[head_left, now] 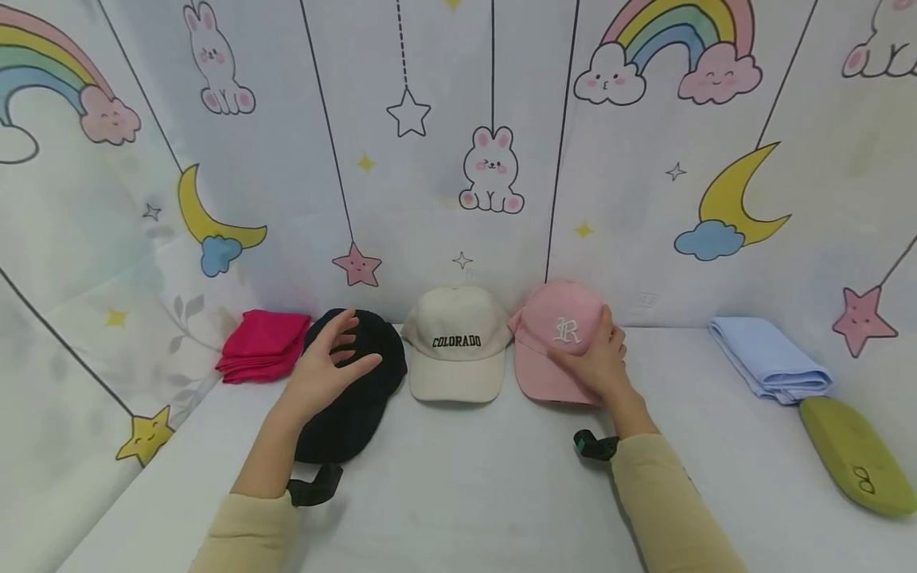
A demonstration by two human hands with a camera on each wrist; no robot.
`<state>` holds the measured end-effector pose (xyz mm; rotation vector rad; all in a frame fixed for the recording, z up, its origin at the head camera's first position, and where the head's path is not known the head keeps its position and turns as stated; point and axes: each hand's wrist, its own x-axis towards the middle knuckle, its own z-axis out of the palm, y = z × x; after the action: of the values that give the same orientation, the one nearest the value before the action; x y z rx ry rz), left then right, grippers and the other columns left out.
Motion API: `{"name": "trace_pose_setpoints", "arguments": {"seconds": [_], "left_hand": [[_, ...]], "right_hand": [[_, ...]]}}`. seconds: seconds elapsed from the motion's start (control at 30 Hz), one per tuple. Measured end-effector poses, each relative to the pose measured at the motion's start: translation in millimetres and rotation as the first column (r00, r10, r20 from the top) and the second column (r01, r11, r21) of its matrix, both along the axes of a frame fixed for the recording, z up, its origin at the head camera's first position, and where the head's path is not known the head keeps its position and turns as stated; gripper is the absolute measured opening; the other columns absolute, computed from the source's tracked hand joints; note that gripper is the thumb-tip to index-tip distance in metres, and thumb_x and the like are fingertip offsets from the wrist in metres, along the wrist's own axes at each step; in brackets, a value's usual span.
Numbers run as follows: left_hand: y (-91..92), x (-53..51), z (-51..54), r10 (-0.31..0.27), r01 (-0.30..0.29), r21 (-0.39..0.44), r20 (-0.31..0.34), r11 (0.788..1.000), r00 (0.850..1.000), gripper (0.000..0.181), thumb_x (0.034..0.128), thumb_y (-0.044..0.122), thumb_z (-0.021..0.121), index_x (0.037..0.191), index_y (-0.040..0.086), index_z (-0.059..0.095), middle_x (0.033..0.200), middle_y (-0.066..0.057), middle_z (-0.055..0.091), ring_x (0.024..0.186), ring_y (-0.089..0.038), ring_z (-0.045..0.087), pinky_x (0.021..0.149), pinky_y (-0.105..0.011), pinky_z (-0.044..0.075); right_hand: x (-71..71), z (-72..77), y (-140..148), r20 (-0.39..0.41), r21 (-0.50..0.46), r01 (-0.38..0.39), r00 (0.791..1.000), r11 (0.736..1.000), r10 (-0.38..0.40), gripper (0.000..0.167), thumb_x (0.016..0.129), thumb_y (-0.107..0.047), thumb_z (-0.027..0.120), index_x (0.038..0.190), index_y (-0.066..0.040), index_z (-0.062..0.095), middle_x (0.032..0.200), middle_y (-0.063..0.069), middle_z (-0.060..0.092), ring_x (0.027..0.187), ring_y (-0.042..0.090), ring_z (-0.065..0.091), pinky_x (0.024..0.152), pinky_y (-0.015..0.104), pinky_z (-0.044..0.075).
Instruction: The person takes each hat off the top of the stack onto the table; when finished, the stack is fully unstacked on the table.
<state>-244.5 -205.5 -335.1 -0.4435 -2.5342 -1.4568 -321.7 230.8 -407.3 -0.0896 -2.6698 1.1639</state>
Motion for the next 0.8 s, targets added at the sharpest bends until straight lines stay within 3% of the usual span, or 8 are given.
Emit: {"name": "trace_pose_setpoints", "arguments": {"seconds": [0.3,0.47,0.63,0.8], "left_hand": [[-35.8,3.5,3.4,0.078,-0.077,-0.024,0.028,0.997,0.997,0.094,0.0922,0.029,0.075,0.162,0.012,0.014,0.159,-0.020,0.027,0.140,-0.044,0.032,0.109,-0.060,0.036],[-50.2,1.2,-2.2,0.096,-0.095,-0.044,0.022,0.994,0.995,0.098,0.0907,0.029,0.077,0.162,0.010,0.012,0.159,-0.022,0.025,0.140,-0.045,0.029,0.110,-0.061,0.033],[-60.5,-1.4,-9.1,0.114,-0.110,-0.077,0.059,0.991,0.992,0.101,0.0897,0.035,0.077,0.161,0.008,0.011,0.157,-0.026,0.024,0.139,-0.051,0.029,0.106,-0.064,0.036],[-67.9,-2.7,-15.6,0.133,-0.121,-0.103,0.122,0.987,0.984,0.107,0.0879,0.041,0.078,0.162,0.009,0.007,0.159,-0.027,0.021,0.140,-0.054,0.027,0.103,-0.066,0.038]], "right_hand": [[-6.3,0.0,-0.3,-0.005,-0.003,0.001,1.000,1.000,-0.001,0.132,0.080,-0.049,0.082,0.158,-0.016,-0.019,0.152,0.037,0.005,0.137,0.057,0.016,0.102,0.074,0.028],[-6.4,0.6,-1.6,-0.007,0.013,0.002,1.000,1.000,-0.002,0.131,0.081,-0.049,0.081,0.158,-0.015,-0.019,0.151,0.038,0.004,0.136,0.058,0.015,0.102,0.075,0.027],[-3.6,3.0,-2.3,-0.004,0.029,0.022,1.000,0.999,-0.021,0.131,0.080,-0.053,0.080,0.158,-0.013,-0.018,0.151,0.037,0.003,0.135,0.058,0.014,0.103,0.075,0.020],[-0.2,11.4,-4.4,-0.086,0.028,0.043,0.995,0.999,-0.041,0.125,0.082,-0.050,0.080,0.160,-0.013,-0.012,0.154,0.033,0.002,0.137,0.055,0.010,0.105,0.074,0.014]]}}
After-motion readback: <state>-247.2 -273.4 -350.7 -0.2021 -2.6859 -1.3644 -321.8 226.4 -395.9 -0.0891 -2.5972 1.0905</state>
